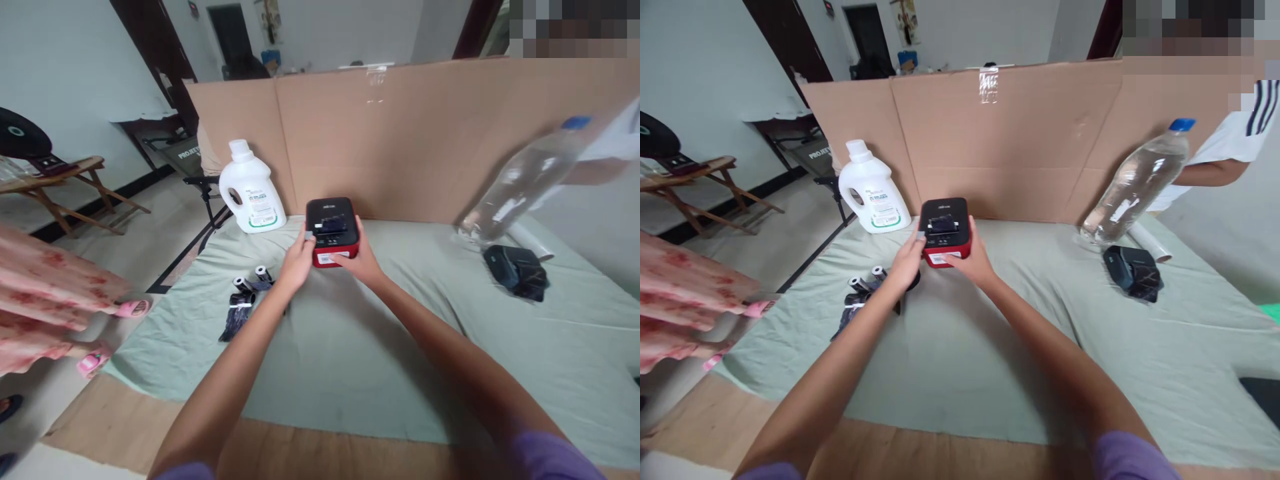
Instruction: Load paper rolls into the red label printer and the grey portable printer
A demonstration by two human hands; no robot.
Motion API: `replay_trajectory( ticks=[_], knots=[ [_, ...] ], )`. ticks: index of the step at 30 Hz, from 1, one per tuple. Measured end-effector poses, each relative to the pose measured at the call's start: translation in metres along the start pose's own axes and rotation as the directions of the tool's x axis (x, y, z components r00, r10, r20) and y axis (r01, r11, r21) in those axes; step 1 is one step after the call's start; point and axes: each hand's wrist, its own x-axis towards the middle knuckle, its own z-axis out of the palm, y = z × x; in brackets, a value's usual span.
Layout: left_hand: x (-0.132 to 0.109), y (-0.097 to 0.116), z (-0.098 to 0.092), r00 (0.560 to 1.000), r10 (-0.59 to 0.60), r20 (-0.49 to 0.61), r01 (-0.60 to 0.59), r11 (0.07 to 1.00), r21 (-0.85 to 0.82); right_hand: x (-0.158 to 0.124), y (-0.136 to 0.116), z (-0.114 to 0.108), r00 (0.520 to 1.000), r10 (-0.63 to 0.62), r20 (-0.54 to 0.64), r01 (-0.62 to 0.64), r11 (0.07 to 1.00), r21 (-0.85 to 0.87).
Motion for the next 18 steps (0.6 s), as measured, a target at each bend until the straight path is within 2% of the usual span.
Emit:
replay_trajectory(
  ticks=[4,6,8,12,18],
  knots=[
    [-0.041,0.003,0.061,0.990,0.020,0.137,-0.012,0.998,-0.055,-0.062,-0.006,-0.052,0.992,0.066,-0.108,-0.072,0.996,-0.052],
    [-0.057,0.001,0.082,0.984,0.017,0.179,0.000,0.995,-0.099,-0.088,-0.007,-0.068,0.981,0.112,-0.161,-0.130,0.986,-0.105],
    [-0.069,-0.001,0.096,0.979,0.020,0.202,0.004,0.993,-0.119,-0.105,-0.008,-0.078,0.973,0.130,-0.189,-0.159,0.976,-0.147],
    [-0.083,-0.007,0.105,0.981,0.023,0.192,-0.008,0.997,-0.077,-0.117,-0.007,-0.087,0.974,0.135,-0.180,-0.167,0.970,-0.179],
    [-0.091,-0.017,0.101,0.983,-0.005,0.184,0.009,1.000,-0.019,-0.122,-0.001,-0.085,0.974,0.175,-0.146,-0.202,0.960,-0.196]
  ],
)
